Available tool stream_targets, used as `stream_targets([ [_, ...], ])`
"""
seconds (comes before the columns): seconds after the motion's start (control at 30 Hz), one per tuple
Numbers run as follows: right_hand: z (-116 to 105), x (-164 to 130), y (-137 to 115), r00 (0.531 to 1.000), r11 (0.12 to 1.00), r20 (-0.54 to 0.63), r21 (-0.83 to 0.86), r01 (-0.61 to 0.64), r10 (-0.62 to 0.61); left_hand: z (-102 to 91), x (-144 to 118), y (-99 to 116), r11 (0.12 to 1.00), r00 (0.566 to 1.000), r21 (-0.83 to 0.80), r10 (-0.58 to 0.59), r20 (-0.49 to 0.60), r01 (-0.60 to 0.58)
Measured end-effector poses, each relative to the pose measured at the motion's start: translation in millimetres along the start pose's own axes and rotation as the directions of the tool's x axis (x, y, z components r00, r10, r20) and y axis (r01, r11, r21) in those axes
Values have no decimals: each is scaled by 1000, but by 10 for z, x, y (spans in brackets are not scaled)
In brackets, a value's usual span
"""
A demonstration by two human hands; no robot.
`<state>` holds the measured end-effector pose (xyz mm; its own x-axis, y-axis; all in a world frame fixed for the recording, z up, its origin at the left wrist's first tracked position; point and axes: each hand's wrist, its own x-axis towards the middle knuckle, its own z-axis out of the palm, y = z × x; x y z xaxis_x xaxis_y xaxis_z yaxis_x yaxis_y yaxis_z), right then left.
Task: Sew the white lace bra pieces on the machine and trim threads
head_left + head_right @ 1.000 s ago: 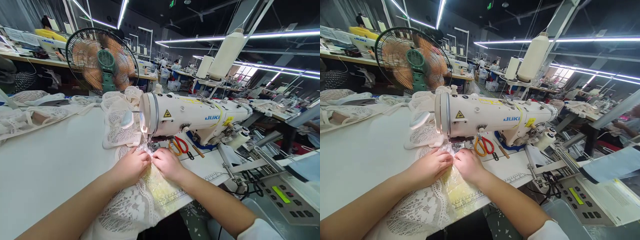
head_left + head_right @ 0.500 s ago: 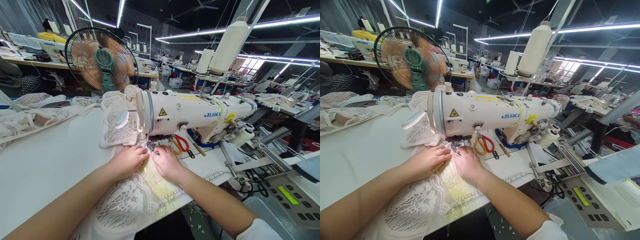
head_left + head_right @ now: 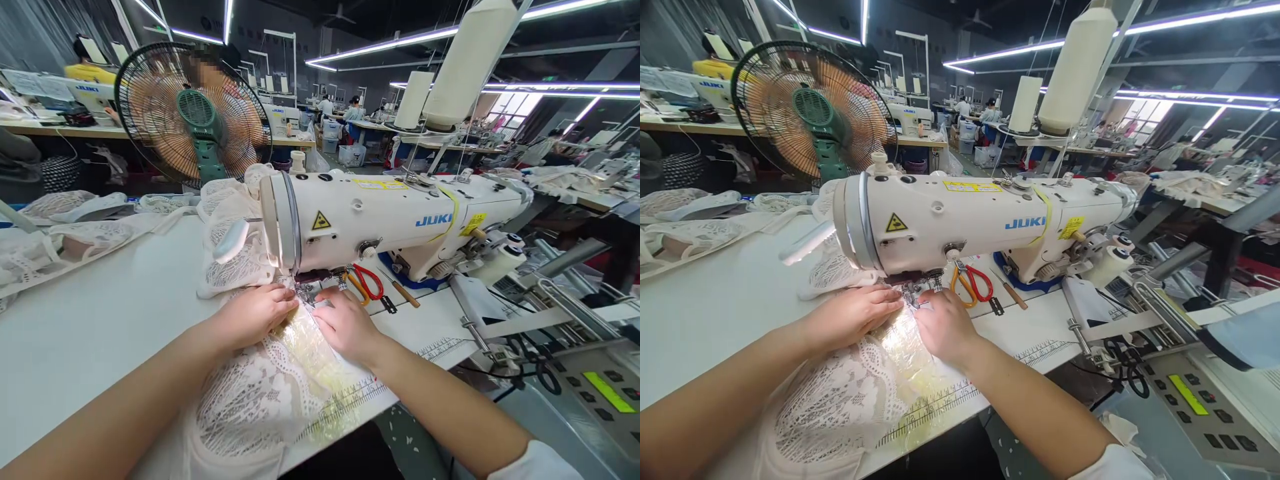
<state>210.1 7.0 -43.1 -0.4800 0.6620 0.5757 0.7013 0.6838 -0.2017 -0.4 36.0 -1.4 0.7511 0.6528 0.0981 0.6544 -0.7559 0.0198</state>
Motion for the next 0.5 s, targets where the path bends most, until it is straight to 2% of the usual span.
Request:
stream_targets([
  [0.1, 13, 1, -2, 1000, 1000, -11, 12, -11, 12, -13, 29, -47, 999, 998, 52, 5, 69, -9],
  [0.23, 25, 6, -6, 1000, 999, -12, 37, -24, 25, -11, 58, -105, 996, 995, 92, -12, 100, 3],
  [0.5, 35, 9, -18, 999, 996, -27, 79, -37, 39, 17, 23, -201, 977, 988, 159, -152, 36, 144],
])
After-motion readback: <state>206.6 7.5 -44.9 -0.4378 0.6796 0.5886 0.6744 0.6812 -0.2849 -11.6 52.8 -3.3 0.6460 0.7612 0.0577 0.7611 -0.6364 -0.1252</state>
